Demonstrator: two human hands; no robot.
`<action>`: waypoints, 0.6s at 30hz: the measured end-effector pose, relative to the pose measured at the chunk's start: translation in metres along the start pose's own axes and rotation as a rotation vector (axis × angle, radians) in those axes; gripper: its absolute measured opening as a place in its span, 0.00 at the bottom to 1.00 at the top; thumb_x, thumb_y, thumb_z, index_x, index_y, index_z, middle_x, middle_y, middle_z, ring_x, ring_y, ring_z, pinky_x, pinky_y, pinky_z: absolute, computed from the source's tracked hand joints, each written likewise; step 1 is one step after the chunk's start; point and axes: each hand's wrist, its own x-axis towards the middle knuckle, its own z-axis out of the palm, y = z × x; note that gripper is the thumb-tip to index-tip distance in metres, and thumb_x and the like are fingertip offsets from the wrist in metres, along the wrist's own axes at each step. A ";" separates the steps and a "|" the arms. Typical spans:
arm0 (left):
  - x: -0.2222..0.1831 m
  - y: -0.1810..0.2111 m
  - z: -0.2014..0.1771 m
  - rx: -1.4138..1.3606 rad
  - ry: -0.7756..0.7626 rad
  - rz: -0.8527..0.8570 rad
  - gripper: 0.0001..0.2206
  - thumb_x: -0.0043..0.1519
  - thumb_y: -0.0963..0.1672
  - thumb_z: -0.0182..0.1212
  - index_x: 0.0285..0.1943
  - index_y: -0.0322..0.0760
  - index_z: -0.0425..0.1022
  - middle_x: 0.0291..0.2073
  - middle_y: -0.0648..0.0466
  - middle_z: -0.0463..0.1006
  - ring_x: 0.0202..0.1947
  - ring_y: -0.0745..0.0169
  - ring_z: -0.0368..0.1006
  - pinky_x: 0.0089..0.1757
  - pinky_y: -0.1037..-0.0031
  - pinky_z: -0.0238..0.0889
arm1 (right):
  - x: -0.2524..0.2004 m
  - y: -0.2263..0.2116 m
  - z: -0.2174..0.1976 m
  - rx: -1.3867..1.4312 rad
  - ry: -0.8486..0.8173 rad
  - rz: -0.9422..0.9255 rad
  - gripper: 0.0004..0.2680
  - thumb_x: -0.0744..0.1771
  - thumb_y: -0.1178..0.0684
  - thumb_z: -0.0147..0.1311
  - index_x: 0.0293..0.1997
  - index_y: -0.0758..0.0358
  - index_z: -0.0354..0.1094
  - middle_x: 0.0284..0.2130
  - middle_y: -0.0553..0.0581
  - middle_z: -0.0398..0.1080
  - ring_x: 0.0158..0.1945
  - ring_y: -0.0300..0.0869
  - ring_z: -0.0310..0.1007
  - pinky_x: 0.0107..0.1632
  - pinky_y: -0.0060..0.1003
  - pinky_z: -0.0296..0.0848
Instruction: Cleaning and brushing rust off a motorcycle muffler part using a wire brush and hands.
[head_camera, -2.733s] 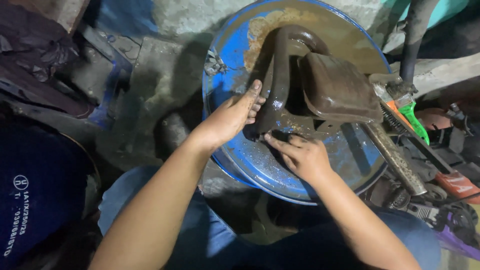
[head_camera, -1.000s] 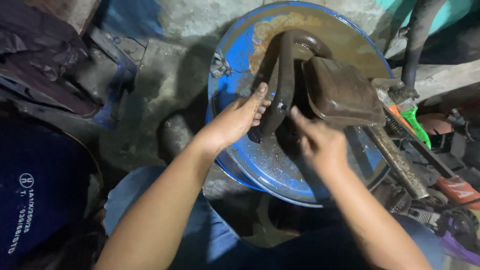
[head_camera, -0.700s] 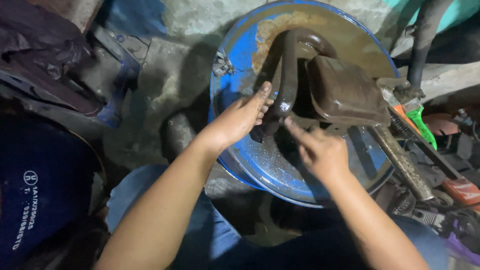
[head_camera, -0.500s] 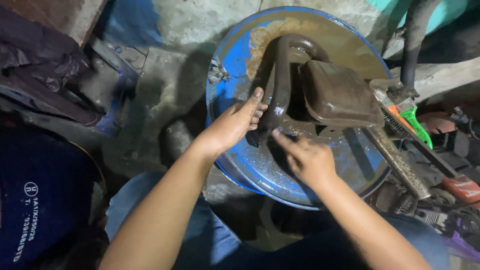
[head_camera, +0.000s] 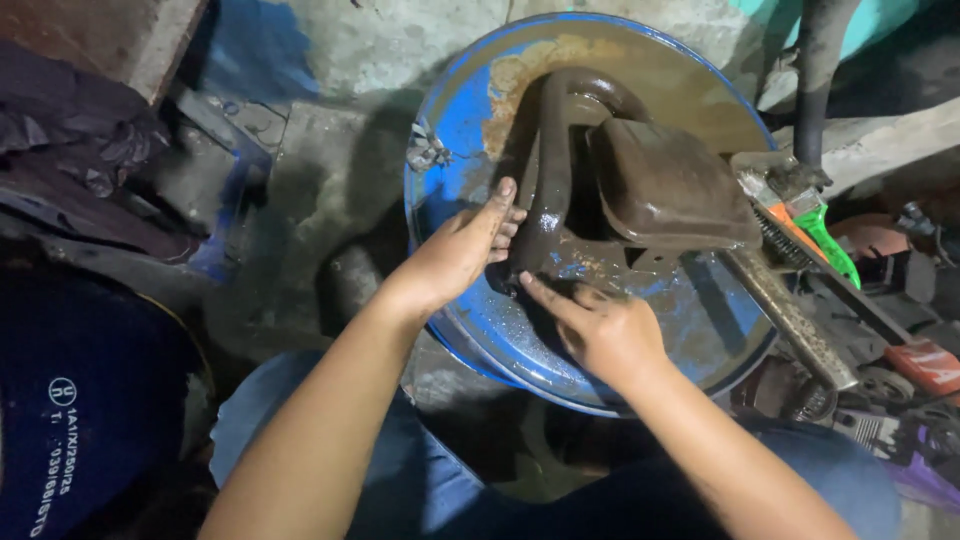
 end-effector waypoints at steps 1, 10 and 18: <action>0.003 0.000 0.000 -0.001 0.002 0.001 0.49 0.71 0.70 0.56 0.76 0.23 0.85 0.62 0.37 0.85 0.64 0.43 0.81 0.65 0.52 0.83 | 0.010 -0.004 -0.018 0.000 0.000 -0.003 0.26 0.69 0.50 0.65 0.79 0.22 0.80 0.37 0.52 0.87 0.31 0.54 0.90 0.38 0.53 0.89; 0.008 0.002 -0.009 0.021 -0.018 0.031 0.55 0.70 0.72 0.48 0.82 0.22 0.78 0.77 0.20 0.77 0.78 0.19 0.77 0.71 0.41 0.78 | 0.089 -0.034 -0.104 -0.444 0.011 -0.036 0.19 0.71 0.44 0.62 0.73 0.21 0.82 0.45 0.44 0.82 0.33 0.42 0.89 0.33 0.40 0.86; 0.021 0.011 -0.034 -0.130 0.117 0.079 0.48 0.78 0.67 0.38 0.81 0.23 0.81 0.71 0.26 0.87 0.75 0.30 0.83 0.70 0.46 0.77 | 0.136 -0.094 -0.043 -0.411 -0.383 -0.148 0.10 0.66 0.58 0.64 0.25 0.47 0.85 0.18 0.52 0.79 0.22 0.51 0.82 0.21 0.52 0.73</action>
